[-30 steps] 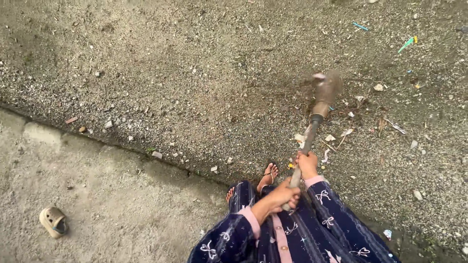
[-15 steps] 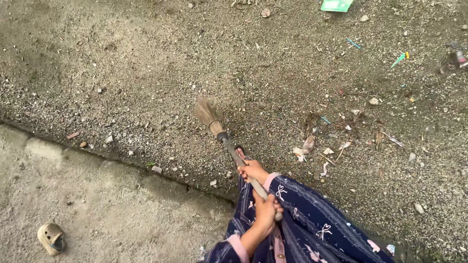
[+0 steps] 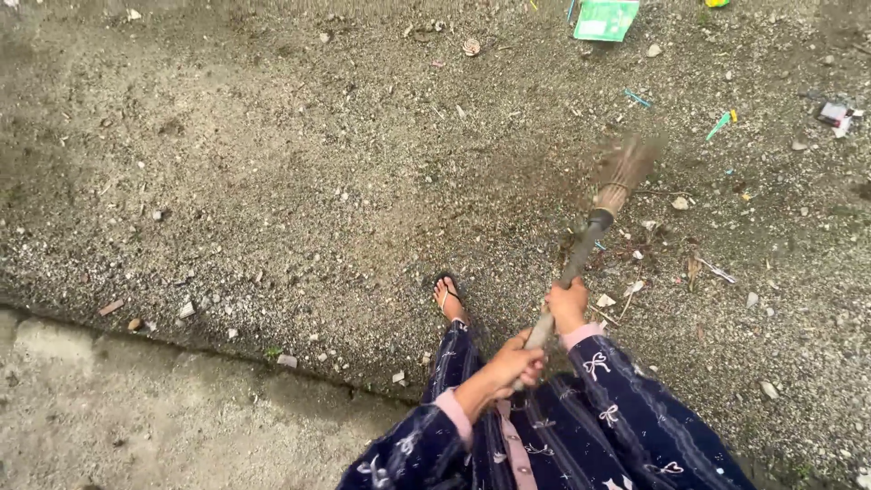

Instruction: Sweeping trash and debris from an outdoor dirt and gravel area in front of a house using a broom.

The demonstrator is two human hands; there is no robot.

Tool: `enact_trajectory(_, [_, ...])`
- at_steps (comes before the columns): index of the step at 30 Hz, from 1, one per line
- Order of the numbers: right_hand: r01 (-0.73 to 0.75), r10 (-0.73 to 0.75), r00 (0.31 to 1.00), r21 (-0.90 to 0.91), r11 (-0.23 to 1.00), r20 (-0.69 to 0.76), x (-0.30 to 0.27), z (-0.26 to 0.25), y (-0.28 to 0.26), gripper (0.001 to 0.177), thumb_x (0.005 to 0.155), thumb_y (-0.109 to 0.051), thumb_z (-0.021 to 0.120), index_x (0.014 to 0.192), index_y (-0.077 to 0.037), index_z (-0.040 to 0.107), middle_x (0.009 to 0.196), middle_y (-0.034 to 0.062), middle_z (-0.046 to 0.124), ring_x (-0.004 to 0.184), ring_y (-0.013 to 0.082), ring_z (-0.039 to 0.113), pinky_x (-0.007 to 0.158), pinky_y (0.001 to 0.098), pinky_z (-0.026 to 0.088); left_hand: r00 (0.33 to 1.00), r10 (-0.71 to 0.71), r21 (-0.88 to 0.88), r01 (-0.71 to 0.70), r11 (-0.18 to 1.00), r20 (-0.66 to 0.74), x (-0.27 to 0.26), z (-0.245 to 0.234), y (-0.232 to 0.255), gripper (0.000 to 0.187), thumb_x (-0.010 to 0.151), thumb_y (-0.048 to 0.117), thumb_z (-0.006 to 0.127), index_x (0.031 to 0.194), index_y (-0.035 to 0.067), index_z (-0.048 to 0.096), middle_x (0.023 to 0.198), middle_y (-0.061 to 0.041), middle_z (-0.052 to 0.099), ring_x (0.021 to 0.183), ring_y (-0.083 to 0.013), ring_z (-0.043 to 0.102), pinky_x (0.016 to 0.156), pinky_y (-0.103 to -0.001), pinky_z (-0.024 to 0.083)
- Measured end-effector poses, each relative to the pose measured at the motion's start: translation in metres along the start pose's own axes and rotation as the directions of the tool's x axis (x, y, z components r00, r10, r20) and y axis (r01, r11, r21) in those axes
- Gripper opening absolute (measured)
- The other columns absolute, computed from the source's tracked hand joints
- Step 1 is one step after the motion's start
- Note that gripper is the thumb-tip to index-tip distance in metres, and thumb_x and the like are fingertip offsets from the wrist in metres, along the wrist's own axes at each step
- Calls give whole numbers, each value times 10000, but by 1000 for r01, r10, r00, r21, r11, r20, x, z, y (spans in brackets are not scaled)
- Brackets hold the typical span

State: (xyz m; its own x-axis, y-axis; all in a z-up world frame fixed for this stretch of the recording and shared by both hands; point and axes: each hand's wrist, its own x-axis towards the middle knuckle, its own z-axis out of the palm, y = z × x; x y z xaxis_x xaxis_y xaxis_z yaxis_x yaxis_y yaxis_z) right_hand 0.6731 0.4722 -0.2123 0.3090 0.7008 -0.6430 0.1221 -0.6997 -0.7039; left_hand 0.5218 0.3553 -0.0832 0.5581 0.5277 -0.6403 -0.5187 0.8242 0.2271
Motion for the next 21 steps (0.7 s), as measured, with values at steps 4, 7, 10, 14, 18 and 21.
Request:
enact_trajectory(4, [-50,17,993,277,960,120,-35,66,-26,203,913,-38,623,1019,-152,493,631,-8,515,434,136,507,355,325,404,995,-42,34,45,998,-94,-77,19,51,717,925,-9,514,1503,366,318,737,7,474,504,-63,386,406,-190,307])
enact_trajectory(7, [-140,97,911,78,987,401,-70,135,-47,154,935,-40,632,1020,-95,515,673,15,569,475,126,536,378,306,444,967,39,-125,-73,989,-253,-97,17,49,749,918,-4,504,1514,393,285,756,-11,477,529,-83,409,428,-211,345])
enact_trajectory(10, [-302,179,716,69,951,675,-96,180,-88,154,918,-32,585,1067,-72,582,667,46,598,451,131,502,361,302,412,903,164,-287,-293,912,-398,-74,13,54,661,956,-7,515,1495,271,250,812,-31,504,572,-108,445,453,-228,383])
enact_trajectory(14, [-267,279,534,-154,951,798,-66,205,-77,145,957,-53,611,1092,-8,582,694,13,581,501,100,532,396,289,450,776,171,-274,-407,871,-607,-21,19,76,687,952,-28,516,1438,341,201,800,-69,489,583,-170,470,482,-328,468])
enact_trajectory(18, [-242,275,687,-145,959,673,-2,160,-72,91,938,-82,651,999,-18,673,738,28,650,558,112,573,457,277,474,865,105,-274,-268,924,-491,59,-26,53,325,1043,59,523,1210,204,285,802,-82,491,580,-183,499,515,-336,527])
enact_trajectory(21, [-171,170,879,-38,985,446,62,105,-60,82,910,-77,659,953,-8,673,711,43,641,548,146,581,456,299,475,956,58,-194,-118,974,-289,69,-2,83,198,1035,45,520,1180,79,390,786,-52,496,565,-143,488,487,-291,493])
